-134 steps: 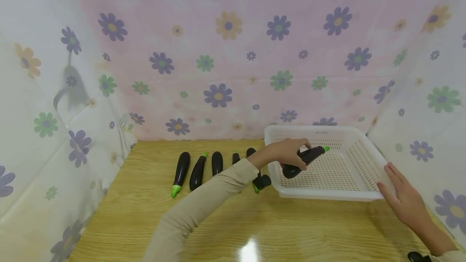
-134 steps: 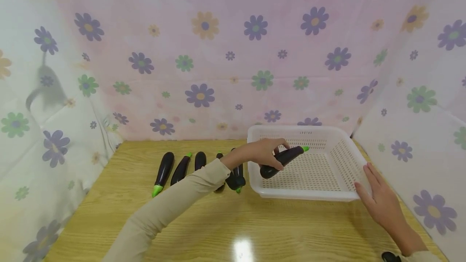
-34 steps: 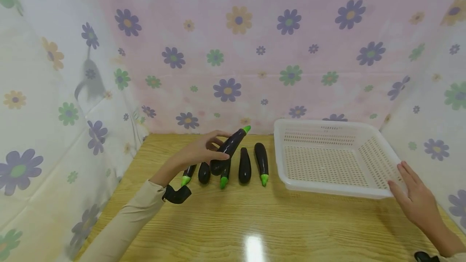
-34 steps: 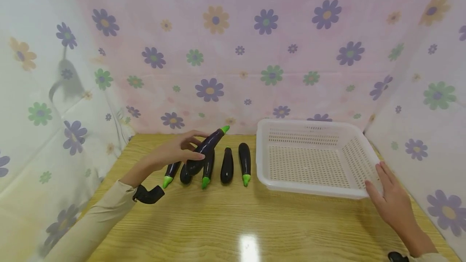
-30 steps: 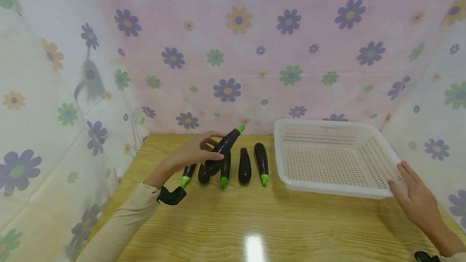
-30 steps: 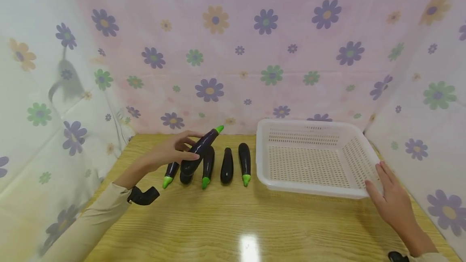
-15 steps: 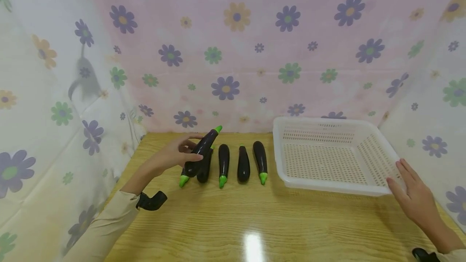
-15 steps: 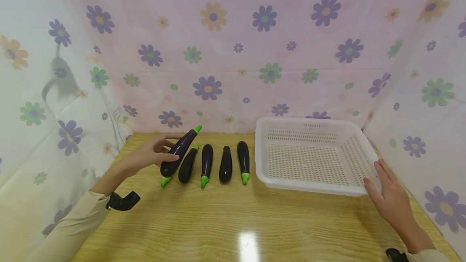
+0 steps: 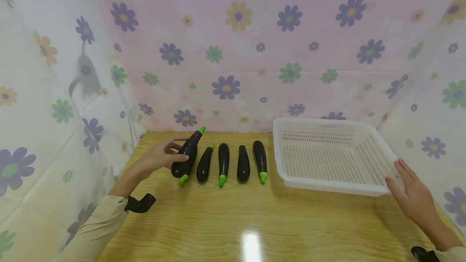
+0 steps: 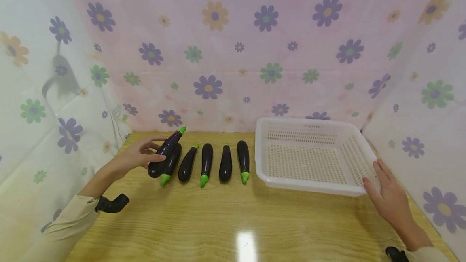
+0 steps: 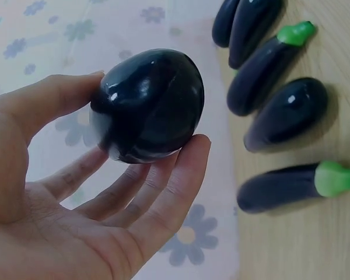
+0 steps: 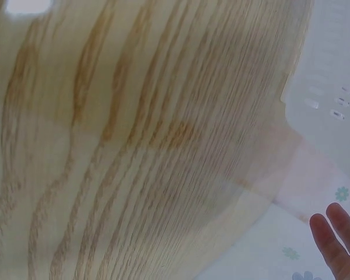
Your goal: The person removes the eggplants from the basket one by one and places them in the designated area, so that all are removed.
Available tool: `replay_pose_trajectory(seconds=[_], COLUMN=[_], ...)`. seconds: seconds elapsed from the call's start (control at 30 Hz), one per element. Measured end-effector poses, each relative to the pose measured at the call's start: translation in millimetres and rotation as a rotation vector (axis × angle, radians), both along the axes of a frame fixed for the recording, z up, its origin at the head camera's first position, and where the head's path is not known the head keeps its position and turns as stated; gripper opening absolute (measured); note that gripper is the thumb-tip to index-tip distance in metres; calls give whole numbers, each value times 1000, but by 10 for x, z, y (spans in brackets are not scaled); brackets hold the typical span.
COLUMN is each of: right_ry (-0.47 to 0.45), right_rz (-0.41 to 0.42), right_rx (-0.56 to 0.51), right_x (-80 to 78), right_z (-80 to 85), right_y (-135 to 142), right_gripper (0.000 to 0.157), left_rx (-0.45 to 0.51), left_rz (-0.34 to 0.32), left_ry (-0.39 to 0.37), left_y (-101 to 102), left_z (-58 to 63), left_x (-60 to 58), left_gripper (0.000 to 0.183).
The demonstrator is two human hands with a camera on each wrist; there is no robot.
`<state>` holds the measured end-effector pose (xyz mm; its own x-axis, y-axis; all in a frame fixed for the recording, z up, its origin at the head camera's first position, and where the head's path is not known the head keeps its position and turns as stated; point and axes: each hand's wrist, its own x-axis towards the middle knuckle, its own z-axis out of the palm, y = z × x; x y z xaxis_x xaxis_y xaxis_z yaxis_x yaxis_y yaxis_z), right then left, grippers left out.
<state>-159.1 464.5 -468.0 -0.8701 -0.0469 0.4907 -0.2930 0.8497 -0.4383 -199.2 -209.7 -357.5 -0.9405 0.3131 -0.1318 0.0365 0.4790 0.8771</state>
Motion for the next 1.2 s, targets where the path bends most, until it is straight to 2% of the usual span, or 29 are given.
replay_pose_trajectory(seconds=[0.33,0.77,1.2], right_ry=[18,-2,22], right_rz=[1,-6,-9], right_rx=[2,-5,-10], right_x=[-11,10,8], right_z=[-7,-8,-6], right_y=[17,-12,-24], right_gripper=[60,61,61], left_rx=[6,19,31], left_rz=[53,165,217], left_ry=[-12,-57,-114], left_y=[-199,-372,-472], left_z=[-167,-518,-792], left_x=[-56,-215,-311], left_gripper=[76,75,72])
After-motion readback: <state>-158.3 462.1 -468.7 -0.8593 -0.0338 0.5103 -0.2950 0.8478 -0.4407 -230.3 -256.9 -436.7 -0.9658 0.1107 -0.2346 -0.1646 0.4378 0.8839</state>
